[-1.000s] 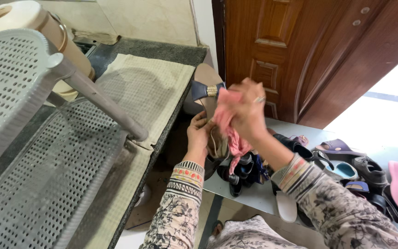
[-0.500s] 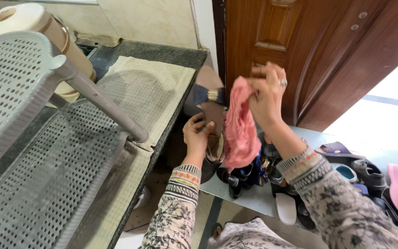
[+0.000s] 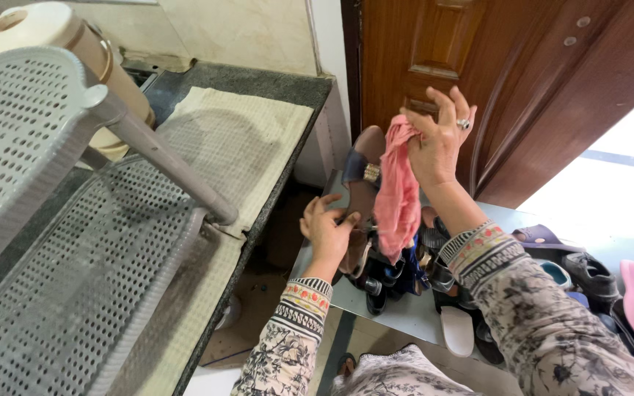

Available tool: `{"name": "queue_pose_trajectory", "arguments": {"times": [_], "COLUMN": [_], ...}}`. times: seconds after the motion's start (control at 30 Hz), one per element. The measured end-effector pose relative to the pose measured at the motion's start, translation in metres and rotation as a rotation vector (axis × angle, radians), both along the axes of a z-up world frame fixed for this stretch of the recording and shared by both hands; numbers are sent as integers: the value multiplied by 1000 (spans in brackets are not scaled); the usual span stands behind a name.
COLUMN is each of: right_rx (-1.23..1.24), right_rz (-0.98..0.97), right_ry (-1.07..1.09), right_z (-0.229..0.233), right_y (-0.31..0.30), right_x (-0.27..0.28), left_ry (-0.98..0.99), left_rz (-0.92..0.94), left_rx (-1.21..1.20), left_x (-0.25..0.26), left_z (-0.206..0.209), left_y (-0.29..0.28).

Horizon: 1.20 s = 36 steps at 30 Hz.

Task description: The person wipes several pairs of shoes with a pink cloth, handling them one at a time. They pick up each shoe, wipe the exterior surfaces, and place the cleaned shoes on a nearby white plastic chair.

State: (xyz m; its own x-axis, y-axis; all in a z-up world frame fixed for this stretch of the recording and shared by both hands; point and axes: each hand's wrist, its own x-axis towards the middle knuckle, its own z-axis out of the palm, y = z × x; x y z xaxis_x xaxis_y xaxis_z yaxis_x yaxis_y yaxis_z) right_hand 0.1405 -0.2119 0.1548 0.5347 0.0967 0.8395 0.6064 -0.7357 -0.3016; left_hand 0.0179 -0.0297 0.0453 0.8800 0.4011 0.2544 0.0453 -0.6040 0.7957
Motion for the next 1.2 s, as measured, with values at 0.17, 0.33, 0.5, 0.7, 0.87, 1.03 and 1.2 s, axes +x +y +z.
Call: {"name": "queue_pose_trajectory", "arguments": {"times": [0.17,0.33,0.5,0.7,0.87,1.03,1.2], "right_rx": [-104,-186,-94,-69,-48,9,-340], "right_rz": [247,153,95,-48,-4,233,324], "right_ry": [-119,-65,114,166,94,16,-138], "right_z": [3,0,-18,-28,2,12,-16], "right_y": [25,17,-7,-16,0,36,15], "right_x": [-13,-12,7,5,-3,-32,-51], "left_ry": [-27,-40,-29,-55,38,23,25], "left_rz": [-59,-100,-85,-36,69,64,62], "left_rx": [19,13,-164,-199,-79,-182,-475], "left_x": [0,-3,-3,-1,-1,0,4], "left_z": [4,1,-2,0,-3,-4,3], "left_y": [-3,-9,-6,8,4,-13,-9]}}
